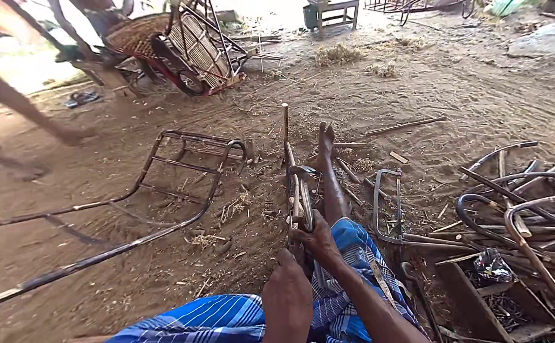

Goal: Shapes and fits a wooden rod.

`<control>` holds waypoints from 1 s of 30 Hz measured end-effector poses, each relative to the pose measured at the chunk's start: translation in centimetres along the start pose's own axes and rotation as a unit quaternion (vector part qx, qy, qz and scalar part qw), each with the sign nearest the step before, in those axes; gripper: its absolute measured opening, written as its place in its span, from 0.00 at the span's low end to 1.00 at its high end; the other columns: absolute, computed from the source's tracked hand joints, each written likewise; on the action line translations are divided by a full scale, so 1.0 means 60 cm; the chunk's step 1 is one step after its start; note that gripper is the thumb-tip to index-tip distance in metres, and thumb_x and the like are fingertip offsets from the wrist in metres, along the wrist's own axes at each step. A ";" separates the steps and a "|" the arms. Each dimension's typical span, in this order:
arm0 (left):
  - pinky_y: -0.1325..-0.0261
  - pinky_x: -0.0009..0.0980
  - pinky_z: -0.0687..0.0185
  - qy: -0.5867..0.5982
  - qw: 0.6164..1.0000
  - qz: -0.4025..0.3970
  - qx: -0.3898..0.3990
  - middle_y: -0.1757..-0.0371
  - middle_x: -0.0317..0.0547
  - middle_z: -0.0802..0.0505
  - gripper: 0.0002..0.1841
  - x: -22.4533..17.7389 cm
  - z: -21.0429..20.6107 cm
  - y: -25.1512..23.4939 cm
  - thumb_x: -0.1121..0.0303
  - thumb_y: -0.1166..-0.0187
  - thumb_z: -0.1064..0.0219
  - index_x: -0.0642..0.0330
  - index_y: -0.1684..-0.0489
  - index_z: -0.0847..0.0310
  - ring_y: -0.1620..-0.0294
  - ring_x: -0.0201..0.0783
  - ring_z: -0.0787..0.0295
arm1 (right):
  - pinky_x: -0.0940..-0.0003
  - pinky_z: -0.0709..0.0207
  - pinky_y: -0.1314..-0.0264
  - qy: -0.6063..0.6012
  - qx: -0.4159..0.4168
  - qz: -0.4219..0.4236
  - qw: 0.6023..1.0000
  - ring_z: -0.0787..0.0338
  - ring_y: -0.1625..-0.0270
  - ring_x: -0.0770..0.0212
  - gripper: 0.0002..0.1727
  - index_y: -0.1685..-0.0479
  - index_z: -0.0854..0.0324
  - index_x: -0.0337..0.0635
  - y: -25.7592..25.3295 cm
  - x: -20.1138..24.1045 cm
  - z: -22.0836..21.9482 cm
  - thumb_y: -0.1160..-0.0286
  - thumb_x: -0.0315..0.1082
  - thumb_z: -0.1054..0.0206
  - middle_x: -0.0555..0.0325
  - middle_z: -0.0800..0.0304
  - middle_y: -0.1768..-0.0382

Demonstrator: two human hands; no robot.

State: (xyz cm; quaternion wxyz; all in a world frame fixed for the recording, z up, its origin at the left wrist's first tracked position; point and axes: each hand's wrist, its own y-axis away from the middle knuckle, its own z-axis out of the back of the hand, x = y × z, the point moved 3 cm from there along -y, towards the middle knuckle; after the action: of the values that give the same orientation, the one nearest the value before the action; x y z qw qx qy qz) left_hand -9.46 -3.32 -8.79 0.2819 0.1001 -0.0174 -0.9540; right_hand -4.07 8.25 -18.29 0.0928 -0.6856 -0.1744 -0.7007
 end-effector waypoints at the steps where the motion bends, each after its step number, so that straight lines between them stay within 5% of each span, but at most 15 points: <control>1: 0.60 0.51 0.09 0.009 1.000 -0.005 -0.011 0.64 0.58 0.06 0.16 0.007 0.006 0.002 0.67 0.08 0.48 0.68 0.36 0.21 0.64 0.56 0.04 | 0.61 0.16 0.75 -0.014 -0.008 -0.007 1.000 0.13 0.79 0.57 0.23 0.37 0.25 0.42 -0.002 -0.003 -0.009 0.29 0.35 0.22 0.50 0.10 0.70; 6: 0.71 0.48 0.13 0.044 0.993 -0.051 -0.098 0.73 0.54 0.11 0.14 0.035 0.027 0.016 0.69 0.13 0.45 0.71 0.45 0.18 0.75 0.53 0.08 | 0.65 0.21 0.81 -0.045 -0.020 -0.021 0.999 0.17 0.82 0.58 0.21 0.42 0.24 0.40 0.006 0.000 -0.009 0.30 0.32 0.21 0.48 0.10 0.70; 30: 0.69 0.45 0.11 0.024 0.999 -0.023 -0.029 0.68 0.52 0.07 0.16 0.027 -0.015 -0.002 0.65 0.10 0.45 0.66 0.36 0.20 0.71 0.51 0.06 | 0.68 0.24 0.84 -0.075 -0.040 -0.026 0.996 0.19 0.84 0.60 0.20 0.53 0.27 0.36 -0.011 -0.007 -0.011 0.35 0.27 0.19 0.46 0.11 0.71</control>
State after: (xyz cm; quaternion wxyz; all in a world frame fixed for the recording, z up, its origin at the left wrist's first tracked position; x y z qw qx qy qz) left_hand -10.66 -4.08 -9.99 0.2629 0.1153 0.0192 -0.9577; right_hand -4.89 8.55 -18.78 0.0335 -0.7344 -0.1707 -0.6560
